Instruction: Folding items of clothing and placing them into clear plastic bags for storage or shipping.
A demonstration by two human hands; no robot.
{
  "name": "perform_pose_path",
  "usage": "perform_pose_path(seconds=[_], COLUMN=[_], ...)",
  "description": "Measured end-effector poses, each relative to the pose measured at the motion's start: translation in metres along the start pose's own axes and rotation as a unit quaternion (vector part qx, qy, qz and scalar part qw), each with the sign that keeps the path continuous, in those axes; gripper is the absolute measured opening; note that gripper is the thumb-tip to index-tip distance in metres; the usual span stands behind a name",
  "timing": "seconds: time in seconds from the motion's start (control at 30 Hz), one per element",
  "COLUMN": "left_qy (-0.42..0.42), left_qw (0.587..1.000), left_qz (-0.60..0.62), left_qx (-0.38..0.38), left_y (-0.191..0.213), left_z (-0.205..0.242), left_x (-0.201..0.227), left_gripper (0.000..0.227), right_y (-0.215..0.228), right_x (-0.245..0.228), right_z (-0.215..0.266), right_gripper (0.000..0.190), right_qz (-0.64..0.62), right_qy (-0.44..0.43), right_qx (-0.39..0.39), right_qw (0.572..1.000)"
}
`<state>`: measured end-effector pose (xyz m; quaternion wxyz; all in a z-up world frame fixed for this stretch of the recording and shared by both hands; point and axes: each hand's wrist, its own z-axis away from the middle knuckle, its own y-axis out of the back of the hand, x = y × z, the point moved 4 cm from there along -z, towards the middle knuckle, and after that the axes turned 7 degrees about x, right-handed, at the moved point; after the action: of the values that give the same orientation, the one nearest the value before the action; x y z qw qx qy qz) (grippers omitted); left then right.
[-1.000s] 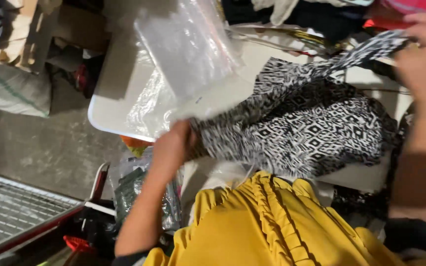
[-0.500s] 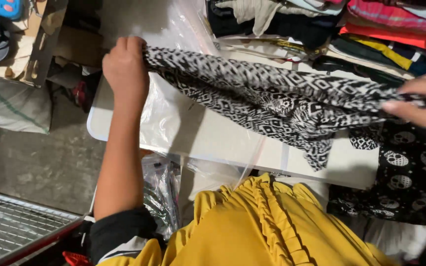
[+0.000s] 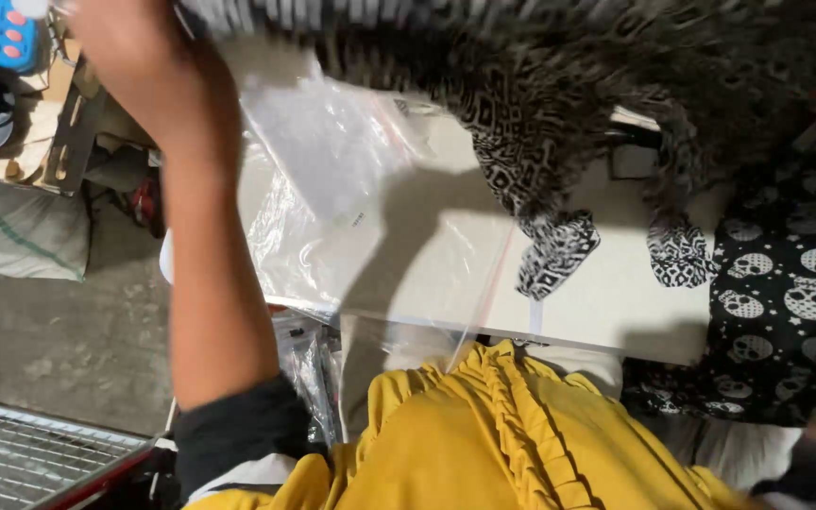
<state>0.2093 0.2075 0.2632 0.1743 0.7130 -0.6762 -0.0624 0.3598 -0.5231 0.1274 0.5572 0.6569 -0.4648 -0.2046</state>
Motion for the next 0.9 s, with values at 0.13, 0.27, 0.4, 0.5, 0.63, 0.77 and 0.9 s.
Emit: perform_pose_path(seconds=[0.13,0.27,0.4,0.5,0.63,0.77,0.9], left_qy=[-0.007,0.089,0.055,0.082,0.165,0.205,0.306], left_qw=[0.987,0.945,0.933,0.93,0.922,0.907,0.812], left_qz=[-0.011,0.046,0.027,0.05,0.121,0.214,0.4], left_qx=[-0.158,-0.31,-0.354,-0.355,-0.329,-0.3,-0.295], left_y=[-0.037,-0.002,0.031,0.042,0.048,0.052,0.071], left_z=[0.167,0.296,0.324,0.306,0.272,0.269,0.264], left_x=[-0.035,-0.011,0.024,0.038,0.049,0.046,0.037], left_gripper=[0.046,0.043,0.048,0.052,0.055,0.053,0.042], right_y=[-0.022,-0.047,-0.07,-0.078,-0.051,-0.026,-0.054], right_x=[-0.08,-0.144,-0.155,-0.14,-0.122,-0.109,-0.035], right_z=[0.012,0.039,0.066,0.074,0.056,0.058,0.088], right_gripper=[0.011,0.007,0.005,0.005,0.01,0.018,0.031], right_qz=[0.034,0.063,0.097,0.069,0.057,-0.027,-0.13], right_qy=[-0.001,-0.002,-0.012,-0.042,-0.086,-0.11,-0.137], right_qx=[0.028,0.034,0.04,0.048,0.064,0.164,0.223], right_qw=[0.999,0.997,0.994,0.996,0.993,0.98,0.956])
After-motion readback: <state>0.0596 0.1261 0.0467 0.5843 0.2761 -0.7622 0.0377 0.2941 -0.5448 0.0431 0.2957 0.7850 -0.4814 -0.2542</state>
